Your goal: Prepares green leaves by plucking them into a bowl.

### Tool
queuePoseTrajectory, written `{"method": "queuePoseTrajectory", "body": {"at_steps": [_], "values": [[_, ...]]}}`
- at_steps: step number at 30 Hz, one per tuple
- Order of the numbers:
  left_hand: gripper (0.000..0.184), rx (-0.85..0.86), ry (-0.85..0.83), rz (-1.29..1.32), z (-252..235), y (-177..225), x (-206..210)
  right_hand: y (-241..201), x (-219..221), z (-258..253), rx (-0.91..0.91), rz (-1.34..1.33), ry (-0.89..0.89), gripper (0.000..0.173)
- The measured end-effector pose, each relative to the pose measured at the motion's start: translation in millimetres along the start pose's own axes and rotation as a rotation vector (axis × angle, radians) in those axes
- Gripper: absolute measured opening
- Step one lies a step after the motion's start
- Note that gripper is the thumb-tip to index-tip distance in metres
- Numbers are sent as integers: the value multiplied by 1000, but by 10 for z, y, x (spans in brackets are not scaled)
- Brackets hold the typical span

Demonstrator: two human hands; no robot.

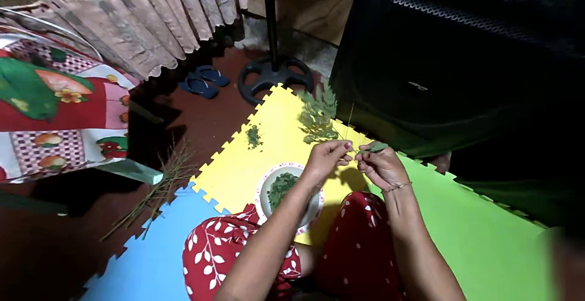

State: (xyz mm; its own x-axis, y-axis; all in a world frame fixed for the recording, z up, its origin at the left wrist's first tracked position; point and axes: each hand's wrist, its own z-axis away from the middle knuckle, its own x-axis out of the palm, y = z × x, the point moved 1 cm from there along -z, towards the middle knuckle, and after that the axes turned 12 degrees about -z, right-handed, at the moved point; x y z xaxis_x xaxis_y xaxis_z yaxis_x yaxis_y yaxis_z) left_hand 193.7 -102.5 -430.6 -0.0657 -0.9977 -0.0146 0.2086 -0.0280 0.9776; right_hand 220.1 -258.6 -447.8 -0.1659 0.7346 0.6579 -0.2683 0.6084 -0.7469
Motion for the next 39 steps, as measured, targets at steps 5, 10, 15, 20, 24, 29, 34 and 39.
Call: {"method": "queuePoseTrajectory", "body": {"at_steps": [5,10,15,20,24,29,34,39], "values": [[10,12,107,32,171,-173,-167,256,107,-87,14,253,-79,26],[23,188,146,-604,360,-324,-472,522,214,-85,16,570,-156,14],[21,268,230,-480,477,-475,-609,829,267,-87,131,237,-221,17],[22,-58,233,-283,331,-598,-998,1223,203,-227,333,-107,-159,25],[28,-255,412,-521,-145,-1080,-1679,1405,213,-244,464,157,56,22],[38,-452,429,-864,-759,-1530,-2224,1619,85,-317,623,326,145,13],[46,-618,307,-1102,-1035,-1622,-2284,1687,70,-444,657,373,171,15],[39,-159,115,-938,-592,-1380,-1894,1686,99,-484,656,393,149,20]]}}
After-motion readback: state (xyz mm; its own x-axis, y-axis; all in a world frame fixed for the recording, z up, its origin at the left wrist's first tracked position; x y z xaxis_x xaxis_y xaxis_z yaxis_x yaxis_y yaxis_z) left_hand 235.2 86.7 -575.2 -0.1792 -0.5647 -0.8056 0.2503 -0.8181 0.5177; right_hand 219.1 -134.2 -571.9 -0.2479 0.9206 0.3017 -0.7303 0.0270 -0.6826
